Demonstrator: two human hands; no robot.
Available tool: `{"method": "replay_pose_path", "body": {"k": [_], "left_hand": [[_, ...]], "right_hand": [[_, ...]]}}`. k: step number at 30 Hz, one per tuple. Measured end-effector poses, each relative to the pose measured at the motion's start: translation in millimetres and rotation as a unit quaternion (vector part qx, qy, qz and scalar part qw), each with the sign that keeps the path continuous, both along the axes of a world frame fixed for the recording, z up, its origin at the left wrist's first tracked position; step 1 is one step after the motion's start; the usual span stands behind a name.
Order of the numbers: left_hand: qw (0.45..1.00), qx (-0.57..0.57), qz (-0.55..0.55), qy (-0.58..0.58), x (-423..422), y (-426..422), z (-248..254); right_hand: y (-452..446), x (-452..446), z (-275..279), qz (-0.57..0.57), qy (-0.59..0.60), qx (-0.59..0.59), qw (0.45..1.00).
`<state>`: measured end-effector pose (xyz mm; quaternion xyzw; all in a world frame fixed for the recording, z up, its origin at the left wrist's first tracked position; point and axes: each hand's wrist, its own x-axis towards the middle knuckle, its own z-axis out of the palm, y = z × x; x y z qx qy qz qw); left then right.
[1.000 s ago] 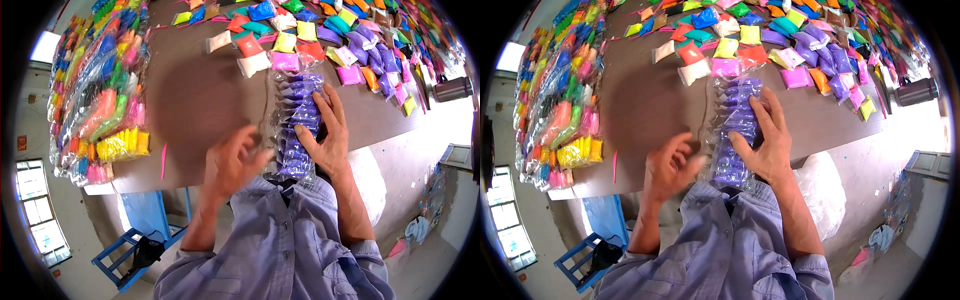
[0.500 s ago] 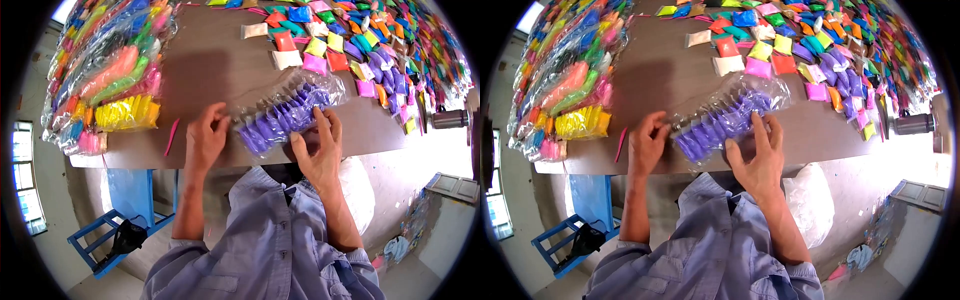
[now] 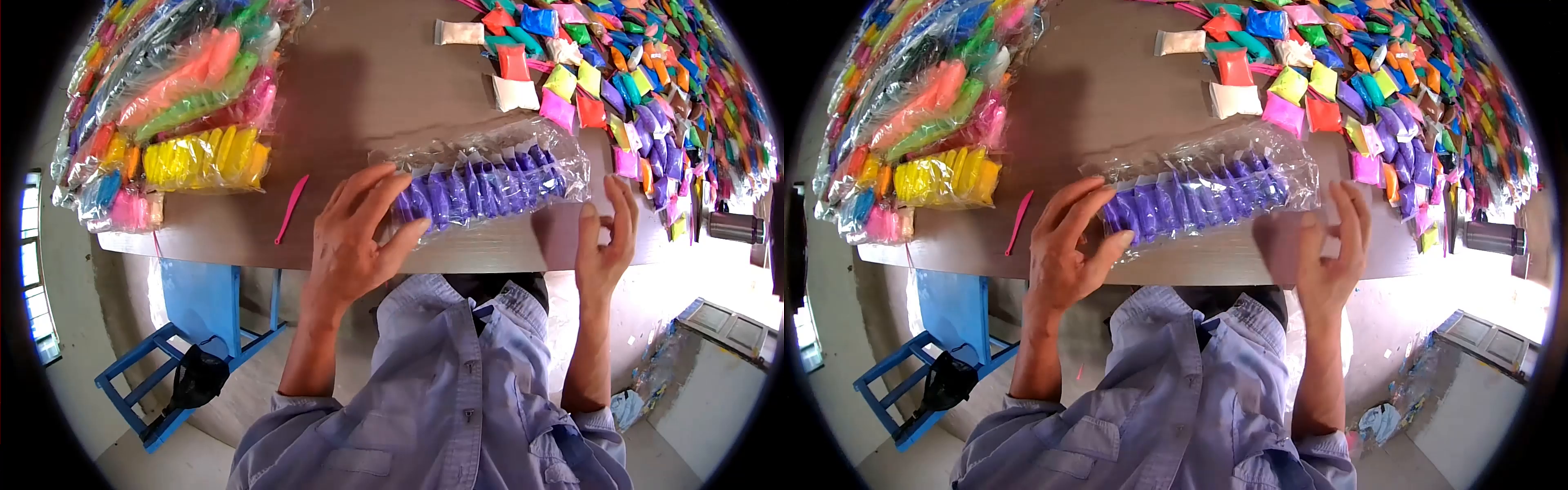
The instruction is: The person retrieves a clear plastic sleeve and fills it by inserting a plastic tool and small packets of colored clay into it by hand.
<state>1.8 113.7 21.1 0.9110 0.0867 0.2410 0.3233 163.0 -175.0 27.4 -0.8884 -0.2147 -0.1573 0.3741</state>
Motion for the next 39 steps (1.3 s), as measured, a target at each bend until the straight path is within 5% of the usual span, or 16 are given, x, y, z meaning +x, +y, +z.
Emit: {"method": "replay_pose_path", "body": {"k": [5,16,30,39], "left_hand": [[0.999,-0.02,-0.019,0.02,4,3,3],[0.99,-0.087,-0.041,0.099,3,5,-11],[0.996,0.069,-0.005,0.048,0,-25,4],[0.996,0.071,-0.036,0.041,4,-16,-15]], "right_hand": [[-3,29,-23,0.035,0.164,0.115,0.979],[7,23,-31,0.044,0.168,0.158,0.972],[5,19,-31,0.013,0.171,0.159,0.972],[3,20,-34,0.022,0.173,0.188,0.967]]}}
